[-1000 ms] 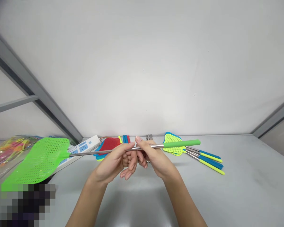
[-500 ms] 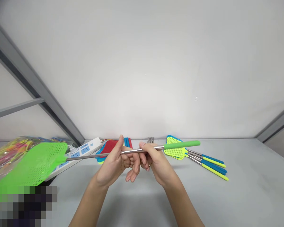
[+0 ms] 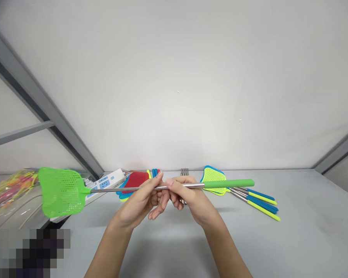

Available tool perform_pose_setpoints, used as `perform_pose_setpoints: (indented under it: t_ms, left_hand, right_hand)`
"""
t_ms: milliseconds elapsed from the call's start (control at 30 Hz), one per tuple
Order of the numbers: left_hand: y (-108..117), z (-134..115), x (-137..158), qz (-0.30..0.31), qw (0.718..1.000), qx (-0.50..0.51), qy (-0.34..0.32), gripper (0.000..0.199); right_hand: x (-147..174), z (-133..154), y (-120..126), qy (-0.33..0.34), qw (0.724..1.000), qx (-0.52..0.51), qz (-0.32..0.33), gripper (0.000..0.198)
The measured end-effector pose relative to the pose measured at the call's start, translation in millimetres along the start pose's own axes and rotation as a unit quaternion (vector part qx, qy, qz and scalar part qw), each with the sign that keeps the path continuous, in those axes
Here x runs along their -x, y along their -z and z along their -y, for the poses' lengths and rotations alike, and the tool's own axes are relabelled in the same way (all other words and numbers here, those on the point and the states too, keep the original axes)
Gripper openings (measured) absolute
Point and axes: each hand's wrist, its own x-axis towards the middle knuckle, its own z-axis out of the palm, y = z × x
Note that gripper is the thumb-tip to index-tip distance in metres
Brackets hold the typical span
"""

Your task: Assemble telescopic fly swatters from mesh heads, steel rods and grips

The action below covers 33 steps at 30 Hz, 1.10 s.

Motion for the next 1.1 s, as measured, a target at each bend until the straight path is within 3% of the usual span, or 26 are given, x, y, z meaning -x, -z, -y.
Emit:
perform_pose_setpoints:
  t_ms: [233, 400, 533, 733, 1100]
  left_hand:
    - [-4.3, -1.2, 1.3, -0.004, 0.999, -0.027, -0.027, 0.053]
    - [2.1, -3.5, 8.7, -0.024, 1.0, -0.014, 0.005, 0.044]
    - [9.6, -4.3, 13.7, -0.02, 0.998, 0.016, 0.056, 0.042]
    - [8.3, -3.6, 15.1, -0.019, 0.996, 0.045, 0.081, 0.041]
    - [11.9, -6.3, 16.7, -0.006, 0.993, 0.076, 0.093, 0.041]
  right_hand:
    - [-3.6, -4.3, -10.0, 0.02, 0.998, -0.054, -0.037, 0.037]
    - [-7.2, -12.0, -19.0, 0.021, 0.985, -0.139, -0.099, 0.036]
    - [-7.6, -12.7, -21.1, -0.006, 0.986, -0.151, -0.071, 0.036]
    - [-2.6, -4.7, -17.2, -0.066, 0.983, -0.166, -0.044, 0.036]
    - [3.3, 4.2, -9.2, -0.072, 0.986, -0.141, -0.051, 0.034]
